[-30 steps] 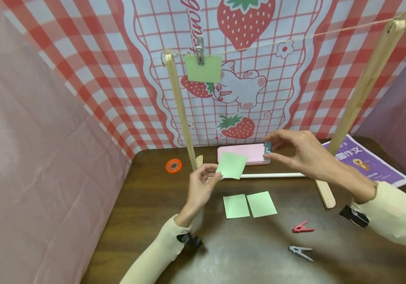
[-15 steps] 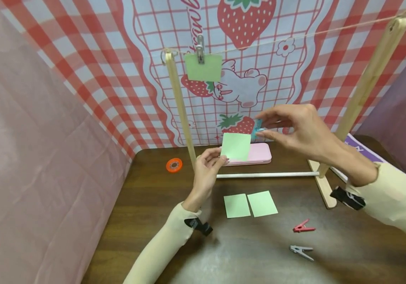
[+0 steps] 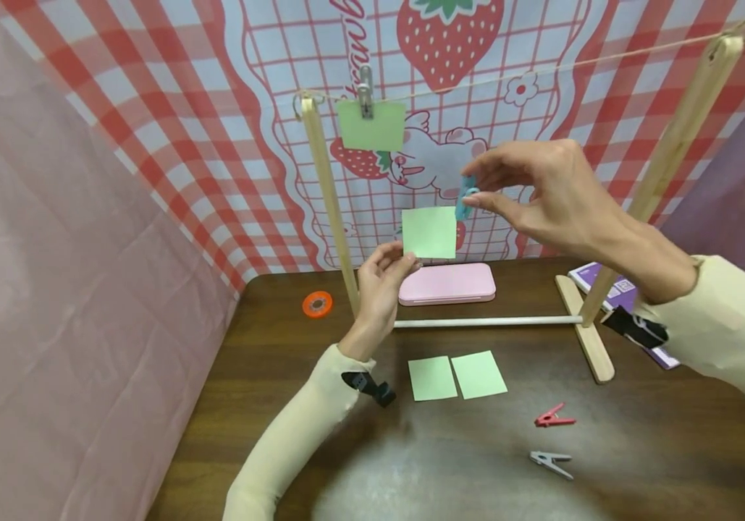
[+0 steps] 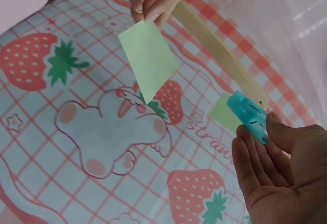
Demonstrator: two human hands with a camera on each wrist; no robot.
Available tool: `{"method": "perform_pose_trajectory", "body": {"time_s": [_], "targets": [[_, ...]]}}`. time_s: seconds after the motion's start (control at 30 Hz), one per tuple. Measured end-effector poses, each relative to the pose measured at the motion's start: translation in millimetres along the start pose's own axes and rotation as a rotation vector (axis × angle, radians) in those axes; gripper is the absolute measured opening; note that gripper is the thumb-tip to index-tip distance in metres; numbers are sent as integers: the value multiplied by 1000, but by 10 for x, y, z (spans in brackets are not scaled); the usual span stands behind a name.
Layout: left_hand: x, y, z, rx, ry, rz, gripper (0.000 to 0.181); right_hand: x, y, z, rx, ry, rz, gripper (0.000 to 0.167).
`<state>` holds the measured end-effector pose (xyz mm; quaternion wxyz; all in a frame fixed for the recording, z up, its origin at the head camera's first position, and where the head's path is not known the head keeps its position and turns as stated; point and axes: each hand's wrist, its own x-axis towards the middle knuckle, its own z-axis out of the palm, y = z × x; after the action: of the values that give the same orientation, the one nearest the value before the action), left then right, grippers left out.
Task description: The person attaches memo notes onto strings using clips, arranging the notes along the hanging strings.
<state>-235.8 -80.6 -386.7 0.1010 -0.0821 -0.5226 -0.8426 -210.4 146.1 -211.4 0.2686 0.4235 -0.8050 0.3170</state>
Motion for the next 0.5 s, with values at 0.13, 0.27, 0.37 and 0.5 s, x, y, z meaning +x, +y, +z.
{"method": "perform_pose_trajectory", "body": {"time_s": [0.13,0.27,0.37,0.5], "targets": [[140,95,60,-21,18,5,19,100,-27,-55,-15,29,-16,27],[254,175,116,-32,23,7,17,197,-30,-102,-12,49,-41,23],[300,232,162,-40,20,12,16,271,-27,-142,0,56,-65,18],[353,318,230,-55,9,28,16,382,-41,-208,-10,69,-72,15]]}}
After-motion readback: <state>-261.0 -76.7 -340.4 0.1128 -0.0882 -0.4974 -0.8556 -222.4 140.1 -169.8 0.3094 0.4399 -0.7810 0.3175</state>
